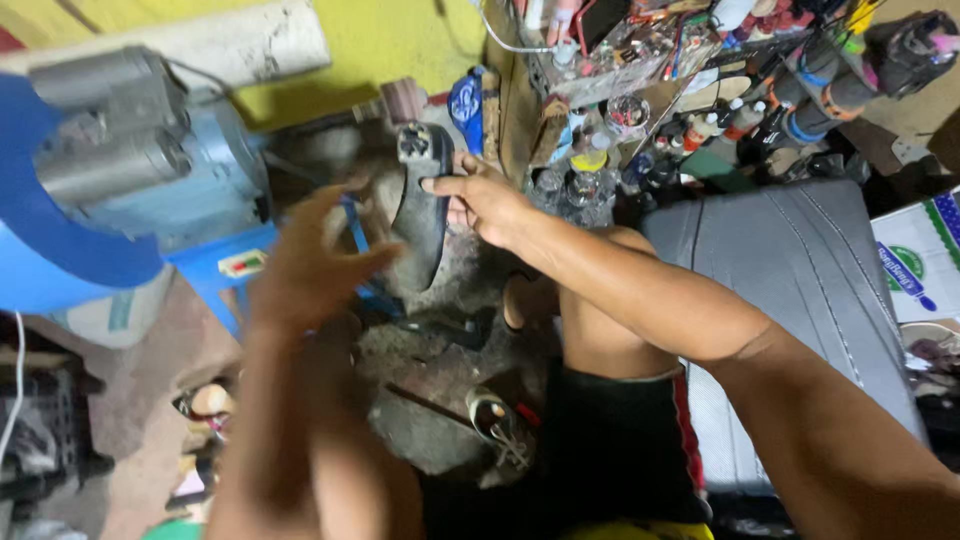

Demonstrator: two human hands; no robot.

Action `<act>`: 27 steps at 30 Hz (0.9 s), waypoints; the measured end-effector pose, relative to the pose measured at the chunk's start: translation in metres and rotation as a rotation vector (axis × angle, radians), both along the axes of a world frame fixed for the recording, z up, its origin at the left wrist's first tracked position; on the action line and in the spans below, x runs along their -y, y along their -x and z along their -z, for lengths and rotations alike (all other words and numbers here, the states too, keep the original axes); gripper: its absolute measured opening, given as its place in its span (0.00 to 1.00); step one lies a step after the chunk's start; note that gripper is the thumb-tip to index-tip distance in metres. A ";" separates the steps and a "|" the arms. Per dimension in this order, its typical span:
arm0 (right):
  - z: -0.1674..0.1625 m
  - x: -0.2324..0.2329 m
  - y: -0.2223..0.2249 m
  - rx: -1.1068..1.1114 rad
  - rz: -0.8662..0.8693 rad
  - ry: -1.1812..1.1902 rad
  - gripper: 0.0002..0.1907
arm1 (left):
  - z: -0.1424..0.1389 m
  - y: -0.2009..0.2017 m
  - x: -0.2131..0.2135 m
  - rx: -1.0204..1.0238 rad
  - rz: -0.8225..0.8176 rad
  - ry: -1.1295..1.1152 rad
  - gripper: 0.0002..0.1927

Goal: The person uses a bench grinder to smooth and shape the heel of a black high-heeled shoe. They hold the shoe with both hands, pressing the heel against the rotating wheel to grind down the surface. The person repeatedly adjusts the shoe's angle to work on different parts of the heel.

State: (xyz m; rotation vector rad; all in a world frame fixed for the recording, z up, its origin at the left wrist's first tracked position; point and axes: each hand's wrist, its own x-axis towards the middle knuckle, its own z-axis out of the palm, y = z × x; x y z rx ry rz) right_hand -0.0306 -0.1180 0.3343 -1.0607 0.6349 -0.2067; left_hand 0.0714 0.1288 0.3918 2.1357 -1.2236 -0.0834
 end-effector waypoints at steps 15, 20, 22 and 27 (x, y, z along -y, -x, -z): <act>0.051 0.095 0.022 0.212 -0.447 1.902 0.54 | 0.122 -0.003 0.105 -0.461 0.014 -0.228 0.40; 0.036 0.083 -0.008 -0.281 -0.659 0.859 0.40 | 0.135 -0.026 0.137 -0.457 -0.034 -0.327 0.30; 0.048 0.077 -0.020 -0.218 -0.572 0.753 0.35 | 0.138 -0.035 0.143 -0.359 -0.066 -0.275 0.25; 0.087 0.074 -0.050 -0.242 -0.234 0.469 0.35 | 0.161 -0.016 0.141 -0.090 -0.742 0.040 0.29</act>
